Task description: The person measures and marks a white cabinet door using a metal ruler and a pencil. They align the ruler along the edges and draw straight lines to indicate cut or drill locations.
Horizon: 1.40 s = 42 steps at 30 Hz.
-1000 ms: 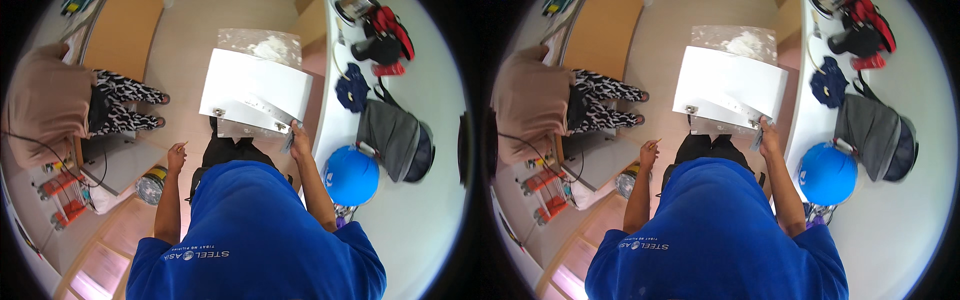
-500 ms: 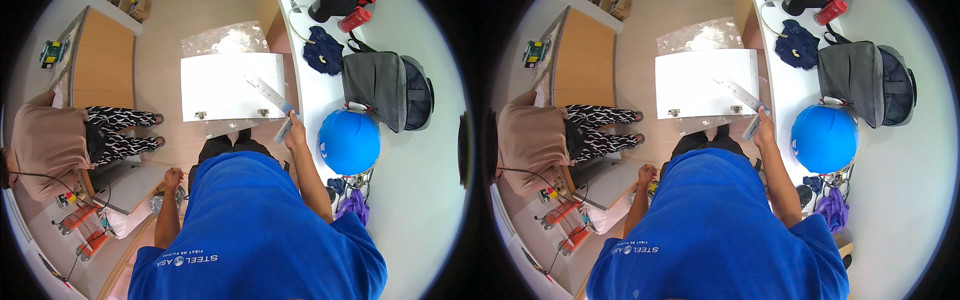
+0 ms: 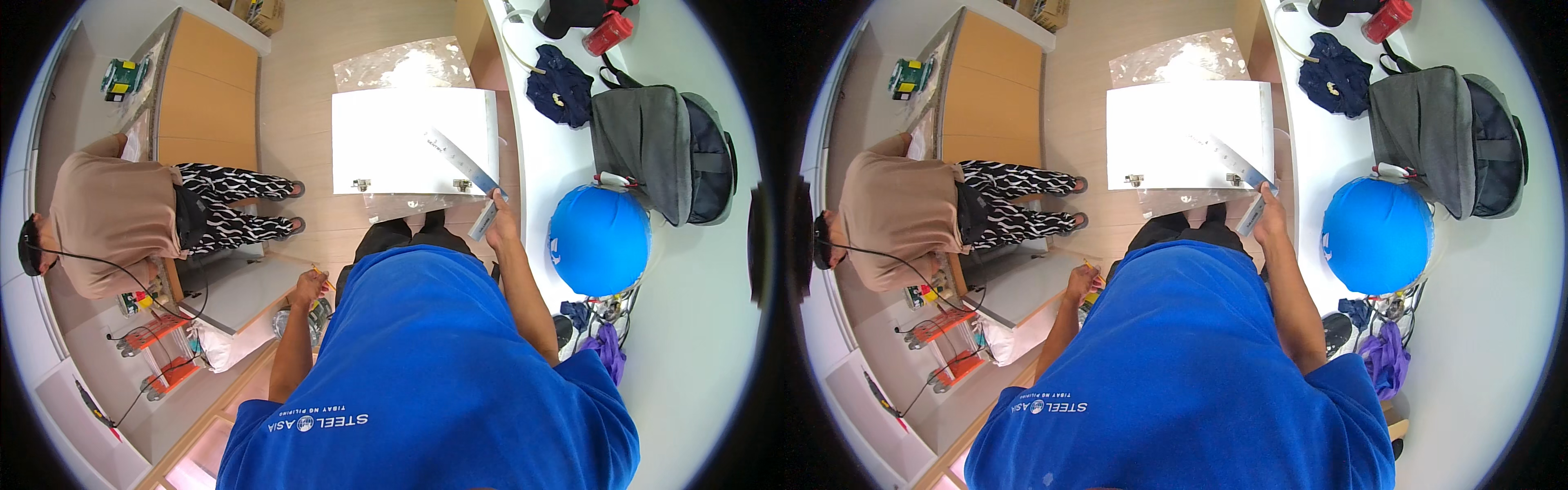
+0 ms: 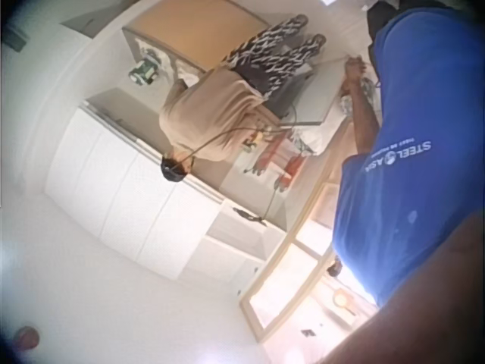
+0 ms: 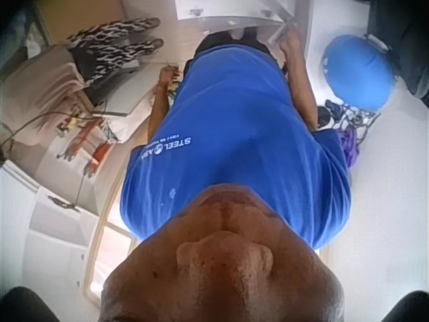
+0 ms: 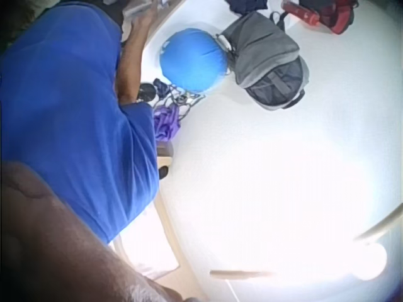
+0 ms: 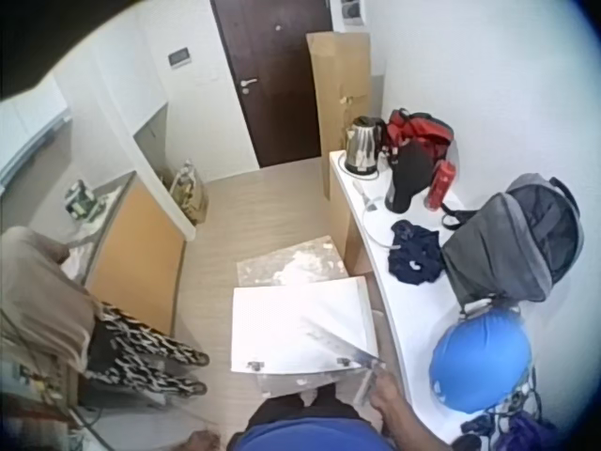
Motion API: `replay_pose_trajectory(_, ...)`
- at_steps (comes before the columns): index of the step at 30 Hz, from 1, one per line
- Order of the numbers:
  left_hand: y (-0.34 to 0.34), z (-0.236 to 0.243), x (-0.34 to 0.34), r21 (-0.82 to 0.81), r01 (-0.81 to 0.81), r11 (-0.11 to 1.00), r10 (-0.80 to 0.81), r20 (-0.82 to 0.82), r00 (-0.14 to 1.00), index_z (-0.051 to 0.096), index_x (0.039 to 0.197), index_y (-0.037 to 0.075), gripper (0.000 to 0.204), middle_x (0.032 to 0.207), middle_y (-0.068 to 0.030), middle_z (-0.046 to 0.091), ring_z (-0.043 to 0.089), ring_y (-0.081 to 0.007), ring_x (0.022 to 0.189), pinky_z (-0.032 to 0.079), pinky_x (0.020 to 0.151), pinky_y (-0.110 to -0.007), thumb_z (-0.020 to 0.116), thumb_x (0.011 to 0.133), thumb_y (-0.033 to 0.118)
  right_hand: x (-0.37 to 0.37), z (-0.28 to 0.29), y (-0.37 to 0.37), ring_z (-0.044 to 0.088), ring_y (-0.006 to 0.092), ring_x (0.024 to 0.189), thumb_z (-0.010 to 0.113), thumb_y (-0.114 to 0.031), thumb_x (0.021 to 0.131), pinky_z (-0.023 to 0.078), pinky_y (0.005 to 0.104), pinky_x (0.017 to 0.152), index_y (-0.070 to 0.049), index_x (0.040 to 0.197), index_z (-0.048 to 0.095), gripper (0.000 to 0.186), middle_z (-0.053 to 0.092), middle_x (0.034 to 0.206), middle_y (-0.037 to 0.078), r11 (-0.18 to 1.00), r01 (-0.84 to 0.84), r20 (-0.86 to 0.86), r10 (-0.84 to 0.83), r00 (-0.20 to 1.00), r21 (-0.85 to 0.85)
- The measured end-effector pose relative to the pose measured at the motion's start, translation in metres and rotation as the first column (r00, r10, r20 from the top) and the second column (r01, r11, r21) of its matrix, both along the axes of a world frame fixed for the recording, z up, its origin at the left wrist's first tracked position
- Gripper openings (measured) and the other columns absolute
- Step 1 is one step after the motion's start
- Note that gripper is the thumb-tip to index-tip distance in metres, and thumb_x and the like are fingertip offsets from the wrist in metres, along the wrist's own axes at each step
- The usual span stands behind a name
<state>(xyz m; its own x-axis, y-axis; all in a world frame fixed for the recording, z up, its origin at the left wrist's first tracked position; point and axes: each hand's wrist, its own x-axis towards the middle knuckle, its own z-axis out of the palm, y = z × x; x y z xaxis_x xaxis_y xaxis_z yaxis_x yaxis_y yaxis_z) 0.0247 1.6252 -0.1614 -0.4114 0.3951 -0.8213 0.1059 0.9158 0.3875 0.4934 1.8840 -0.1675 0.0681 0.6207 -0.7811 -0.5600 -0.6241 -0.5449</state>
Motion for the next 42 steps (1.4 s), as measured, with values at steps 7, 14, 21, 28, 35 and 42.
replay_pose_trajectory(7,-0.026,0.000,-0.009,-0.084,0.047,0.995,-0.046,0.016,0.999,0.071,0.093,0.002,0.028,0.082,-0.0098,0.073,0.070,-0.0205,0.072,0.056,0.065,-0.036,0.070,0.094,0.030,0.015,-0.026,-0.012,0.054,0.0133,0.080,0.064,-0.038,0.105,0.046,0.0299,0.076,-0.017,0.108,0.070,0.022,0.056,0.088,-0.003,0.997,0.068,-0.087,-0.069,0.994,-0.022)
replay_pose_trajectory(14,0.006,0.011,-0.005,-0.005,0.017,1.000,-0.017,0.004,1.000,0.069,0.091,0.000,0.024,0.076,-0.0087,0.069,0.067,-0.0184,0.065,0.051,0.057,-0.032,0.072,0.093,0.024,0.018,-0.017,-0.013,0.054,0.0124,0.091,0.064,-0.036,0.105,0.045,0.0302,0.085,-0.014,0.112,0.067,0.023,0.058,0.094,-0.004,0.999,0.046,-0.186,-0.044,0.982,0.008)
replay_pose_trajectory(21,0.038,0.012,-0.001,0.164,0.132,0.978,-0.131,-0.014,0.991,0.067,0.085,0.003,0.027,0.072,-0.0060,0.068,0.061,-0.0143,0.061,0.048,0.056,-0.030,0.070,0.095,0.029,0.003,0.029,0.005,0.055,0.0126,0.078,0.063,-0.038,0.105,0.048,0.0281,0.074,-0.014,0.113,0.066,0.025,0.058,0.090,-0.003,0.993,0.075,-0.099,-0.066,0.993,0.096)
replay_pose_trajectory(28,0.053,0.004,-0.002,0.193,0.158,0.968,-0.155,-0.028,0.987,0.059,0.073,0.007,0.037,0.068,-0.0064,0.066,0.056,-0.0132,0.055,0.042,0.052,-0.030,0.074,0.095,0.033,0.008,0.039,0.026,0.062,0.0184,0.106,0.057,-0.033,0.109,0.048,0.0357,0.097,-0.011,0.119,0.062,0.025,0.066,0.113,0.002,0.988,0.123,-0.163,-0.107,0.981,0.093)
replay_pose_trajectory(35,0.040,0.003,0.002,0.064,0.113,0.992,-0.115,0.039,0.993,0.058,0.073,0.006,0.035,0.065,-0.0085,0.063,0.056,-0.0157,0.052,0.045,0.050,-0.032,0.076,0.093,0.029,0.013,0.019,0.023,0.059,0.0181,0.098,0.056,-0.034,0.109,0.048,0.0346,0.091,-0.011,0.115,0.063,0.025,0.062,0.103,0.002,0.978,0.191,-0.180,-0.174,0.968,0.079)
replay_pose_trajectory(42,0.008,0.002,-0.020,0.046,0.122,0.992,-0.123,0.025,0.992,0.062,0.079,0.005,0.031,0.065,-0.0099,0.064,0.059,-0.0182,0.052,0.046,0.046,-0.034,0.072,0.094,0.030,-0.009,0.052,0.025,0.058,0.0168,0.084,0.063,-0.032,0.105,0.051,0.0318,0.082,-0.014,0.104,0.065,0.018,0.060,0.090,0.001,0.953,0.294,-0.296,-0.261,0.919,0.072)
